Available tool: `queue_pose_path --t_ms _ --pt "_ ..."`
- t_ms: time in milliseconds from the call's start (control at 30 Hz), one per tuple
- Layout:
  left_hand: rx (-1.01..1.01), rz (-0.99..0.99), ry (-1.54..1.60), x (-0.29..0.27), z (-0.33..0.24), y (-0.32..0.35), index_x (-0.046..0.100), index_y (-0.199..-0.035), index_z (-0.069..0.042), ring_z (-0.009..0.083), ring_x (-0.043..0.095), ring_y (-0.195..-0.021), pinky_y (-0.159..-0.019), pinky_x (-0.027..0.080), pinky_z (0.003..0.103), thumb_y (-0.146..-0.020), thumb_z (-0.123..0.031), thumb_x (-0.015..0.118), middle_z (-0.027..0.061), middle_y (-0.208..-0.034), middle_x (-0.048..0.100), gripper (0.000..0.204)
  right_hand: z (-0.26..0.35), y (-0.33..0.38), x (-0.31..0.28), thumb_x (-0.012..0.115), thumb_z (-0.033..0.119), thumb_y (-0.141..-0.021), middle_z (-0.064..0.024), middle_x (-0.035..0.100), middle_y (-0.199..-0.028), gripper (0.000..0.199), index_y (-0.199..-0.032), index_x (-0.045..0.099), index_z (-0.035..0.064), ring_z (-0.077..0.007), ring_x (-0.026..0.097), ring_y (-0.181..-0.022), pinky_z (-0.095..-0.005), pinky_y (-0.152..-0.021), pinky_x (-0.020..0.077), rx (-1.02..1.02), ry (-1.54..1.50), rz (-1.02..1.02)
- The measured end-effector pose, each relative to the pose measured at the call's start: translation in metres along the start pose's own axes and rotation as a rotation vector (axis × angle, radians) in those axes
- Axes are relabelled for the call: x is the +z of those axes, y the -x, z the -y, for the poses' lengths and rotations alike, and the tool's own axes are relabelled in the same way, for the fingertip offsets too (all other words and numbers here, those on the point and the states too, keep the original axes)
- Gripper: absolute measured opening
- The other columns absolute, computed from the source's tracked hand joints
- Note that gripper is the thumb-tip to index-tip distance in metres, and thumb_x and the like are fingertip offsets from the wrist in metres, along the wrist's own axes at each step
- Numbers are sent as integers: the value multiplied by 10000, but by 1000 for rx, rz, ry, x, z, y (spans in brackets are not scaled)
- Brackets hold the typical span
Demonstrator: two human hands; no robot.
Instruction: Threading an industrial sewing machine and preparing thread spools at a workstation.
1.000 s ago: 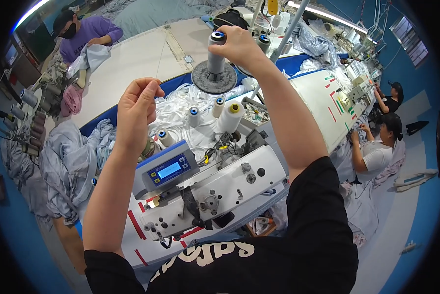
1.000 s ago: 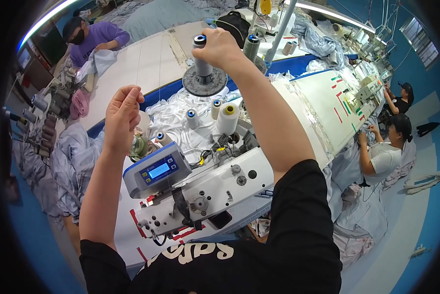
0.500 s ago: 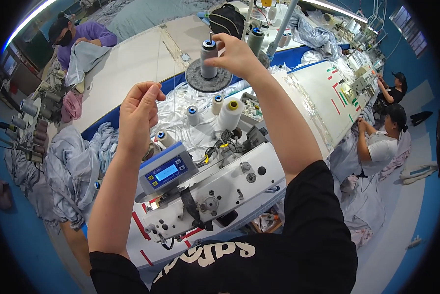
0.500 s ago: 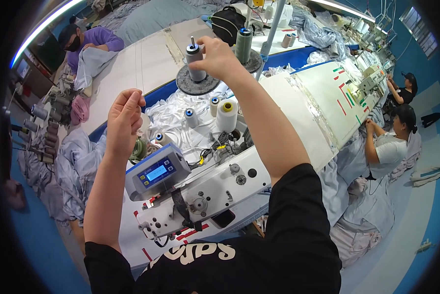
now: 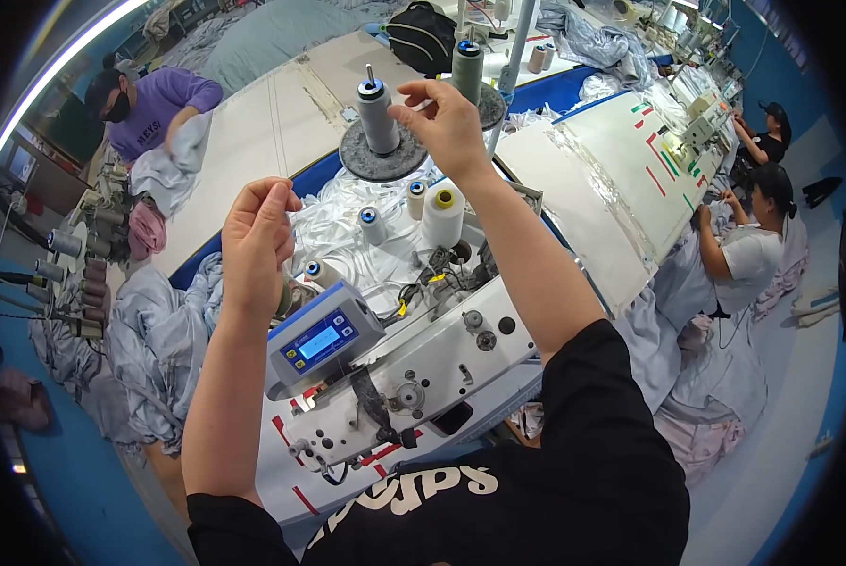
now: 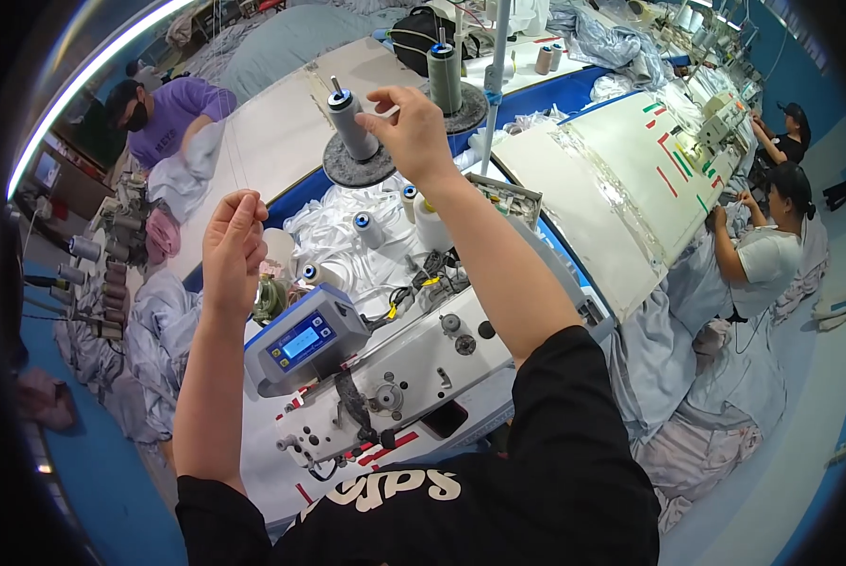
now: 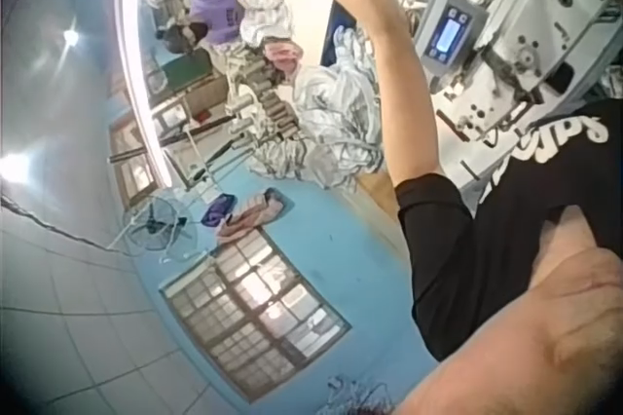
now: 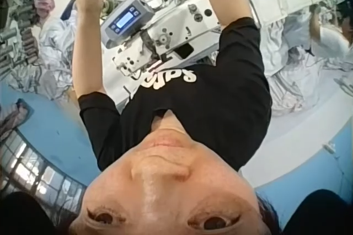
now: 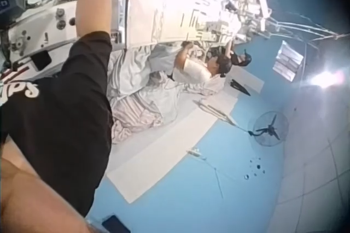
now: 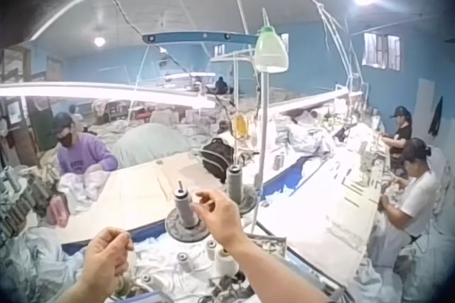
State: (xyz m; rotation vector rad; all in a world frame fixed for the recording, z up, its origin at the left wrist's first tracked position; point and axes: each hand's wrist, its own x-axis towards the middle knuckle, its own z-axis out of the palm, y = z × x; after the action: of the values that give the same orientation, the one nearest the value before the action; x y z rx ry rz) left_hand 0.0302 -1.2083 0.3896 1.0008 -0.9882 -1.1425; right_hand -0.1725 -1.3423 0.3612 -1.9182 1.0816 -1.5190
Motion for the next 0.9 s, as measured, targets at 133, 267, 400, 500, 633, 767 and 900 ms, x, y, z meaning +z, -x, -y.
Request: queue_pose_path --t_ms 133,267,400,500,633,767,900 --pt "-27 -2 -19 4 0 0 540 -977 -34 -27 268 -453 -382 209 139 -911 -182 533 -11 -798 530 162 1 -9 1 655 158 -811 -32 596 -777 187 -936 621 23 -86 509 -627 -238 -562 427 -32 23 26" --pt "-23 -8 -13 7 0 2 541 -979 -34 -27 265 -454 -384 208 140 -908 -178 537 -6 -803 539 161 -1 -7 -2 617 157 -848 -29 594 -778 170 -923 580 9 -75 513 -640 -218 -538 419 -13 22 73" --pt "-10 0 -72 6 -1 5 545 -971 -23 -7 318 -482 -414 257 148 -903 -176 543 24 -818 571 167 20 30 -5 535 133 -905 -22 572 -813 120 -959 532 25 -54 507 -653 -177 -527 420 103 -445 149" --pt "-18 25 -113 10 -2 7 547 -959 -16 11 355 -506 -439 288 154 -902 -177 545 45 -821 590 171 34 64 -1 562 133 -892 -17 548 -780 109 -938 548 36 -54 482 -612 -183 -528 416 91 -507 73" --pt "-94 80 -183 16 -4 7 556 -940 -25 24 411 -552 -467 321 161 -901 -199 547 52 -831 624 178 55 93 2 611 126 -862 7 533 -721 99 -893 567 43 -40 430 -546 -174 -486 364 198 -661 0" --pt "-231 182 -298 21 -8 6 563 -921 -40 23 458 -592 -491 348 157 -895 -215 553 31 -834 634 178 76 106 13 638 143 -847 34 538 -698 115 -870 584 44 -16 417 -537 -163 -463 315 372 -810 44" --pt "-352 232 -311 20 -12 8 565 -908 -50 22 503 -623 -492 356 154 -894 -219 560 -26 -728 565 170 81 109 26 643 135 -844 42 561 -695 106 -872 600 43 -13 429 -561 -164 -497 329 340 -714 49"
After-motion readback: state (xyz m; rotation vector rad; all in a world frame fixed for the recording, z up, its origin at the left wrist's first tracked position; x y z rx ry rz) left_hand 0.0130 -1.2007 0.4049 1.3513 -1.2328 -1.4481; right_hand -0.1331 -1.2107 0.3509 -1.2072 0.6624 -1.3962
